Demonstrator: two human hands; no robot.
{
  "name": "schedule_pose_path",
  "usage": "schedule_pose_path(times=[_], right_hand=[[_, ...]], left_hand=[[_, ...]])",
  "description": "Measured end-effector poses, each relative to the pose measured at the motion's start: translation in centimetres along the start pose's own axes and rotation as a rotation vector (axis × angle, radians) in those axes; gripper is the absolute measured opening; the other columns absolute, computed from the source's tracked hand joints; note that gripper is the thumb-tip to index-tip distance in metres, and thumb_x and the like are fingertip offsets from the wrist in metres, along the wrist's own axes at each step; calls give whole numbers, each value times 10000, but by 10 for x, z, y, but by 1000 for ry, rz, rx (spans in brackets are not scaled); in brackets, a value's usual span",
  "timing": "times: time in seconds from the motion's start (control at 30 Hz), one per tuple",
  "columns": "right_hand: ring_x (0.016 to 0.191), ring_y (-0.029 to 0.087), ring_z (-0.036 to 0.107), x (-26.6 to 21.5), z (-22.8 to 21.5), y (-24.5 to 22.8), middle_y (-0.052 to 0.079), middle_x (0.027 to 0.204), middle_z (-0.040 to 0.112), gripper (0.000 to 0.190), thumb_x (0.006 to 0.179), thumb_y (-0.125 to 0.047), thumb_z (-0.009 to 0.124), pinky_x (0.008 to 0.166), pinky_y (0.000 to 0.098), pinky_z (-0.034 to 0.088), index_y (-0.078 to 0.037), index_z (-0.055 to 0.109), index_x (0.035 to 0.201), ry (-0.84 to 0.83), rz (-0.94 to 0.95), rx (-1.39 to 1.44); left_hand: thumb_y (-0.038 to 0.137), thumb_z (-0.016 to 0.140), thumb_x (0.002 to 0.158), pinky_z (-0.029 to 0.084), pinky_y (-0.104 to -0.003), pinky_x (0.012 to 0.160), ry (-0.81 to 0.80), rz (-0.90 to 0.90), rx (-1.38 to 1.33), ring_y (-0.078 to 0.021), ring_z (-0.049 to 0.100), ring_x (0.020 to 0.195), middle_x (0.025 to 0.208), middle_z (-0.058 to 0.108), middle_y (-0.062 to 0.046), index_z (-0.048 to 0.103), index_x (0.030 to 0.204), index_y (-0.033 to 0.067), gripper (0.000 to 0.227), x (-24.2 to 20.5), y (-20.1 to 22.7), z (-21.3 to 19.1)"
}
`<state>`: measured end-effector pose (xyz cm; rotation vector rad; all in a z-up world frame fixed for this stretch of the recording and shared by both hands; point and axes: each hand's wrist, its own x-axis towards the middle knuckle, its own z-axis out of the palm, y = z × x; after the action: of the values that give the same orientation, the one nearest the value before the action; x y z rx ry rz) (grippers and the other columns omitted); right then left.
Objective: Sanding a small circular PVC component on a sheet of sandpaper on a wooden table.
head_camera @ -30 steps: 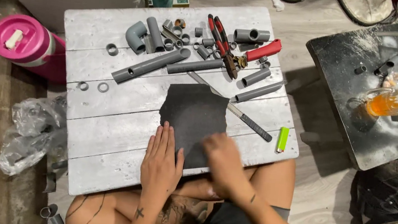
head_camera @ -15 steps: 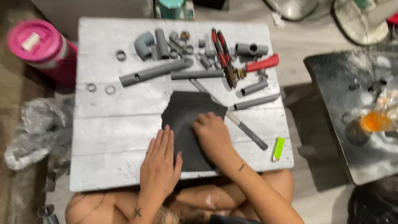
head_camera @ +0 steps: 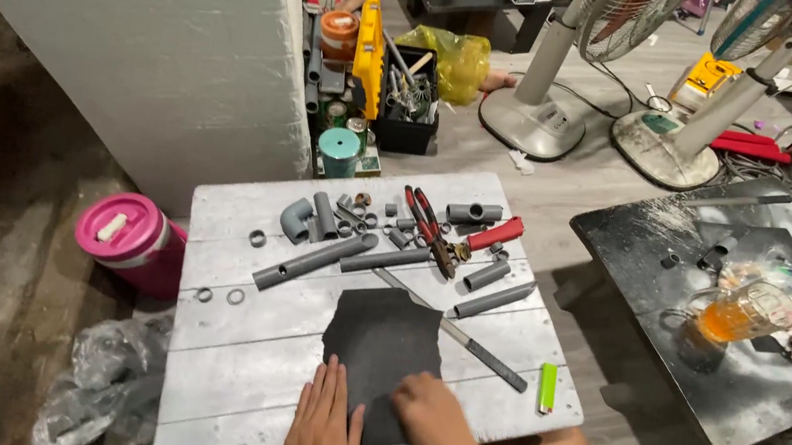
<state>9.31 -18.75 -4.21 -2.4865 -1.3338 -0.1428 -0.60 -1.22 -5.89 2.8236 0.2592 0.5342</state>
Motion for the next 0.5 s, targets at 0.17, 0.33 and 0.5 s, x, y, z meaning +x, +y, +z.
schedule_pose_path(times=[0.17,0.33,0.5], right_hand=[[773,345,541,65,-14,29,104,805,565,94,854,-140,604,622,484,414,-97,586,773,-2,-86,-109],[737,371,530,15,-20,0,110,766,540,44,778,-49,643,565,511,417,-79,618,757,-55,107,-138],[766,327,567,63,9,6,73,823,607,26,823,-108,652,587,482,426,-131,640,826,-37,-82,-174]], left_hand=[[354,514,998,319,-398,1212,43,-6,-52,-262,406,1489,1633,404,-120,422,1528,24,631,16,13,-15],[388,499,1032,300,-382,1231,-68,-7,-29,-264,390,1492,1623,400,-144,419,1534,5,637,16,12,-37],[344,466,1031,266,-382,1256,-61,-18,-23,-256,360,1518,1637,389,-144,411,1537,-4,617,14,14,-31]])
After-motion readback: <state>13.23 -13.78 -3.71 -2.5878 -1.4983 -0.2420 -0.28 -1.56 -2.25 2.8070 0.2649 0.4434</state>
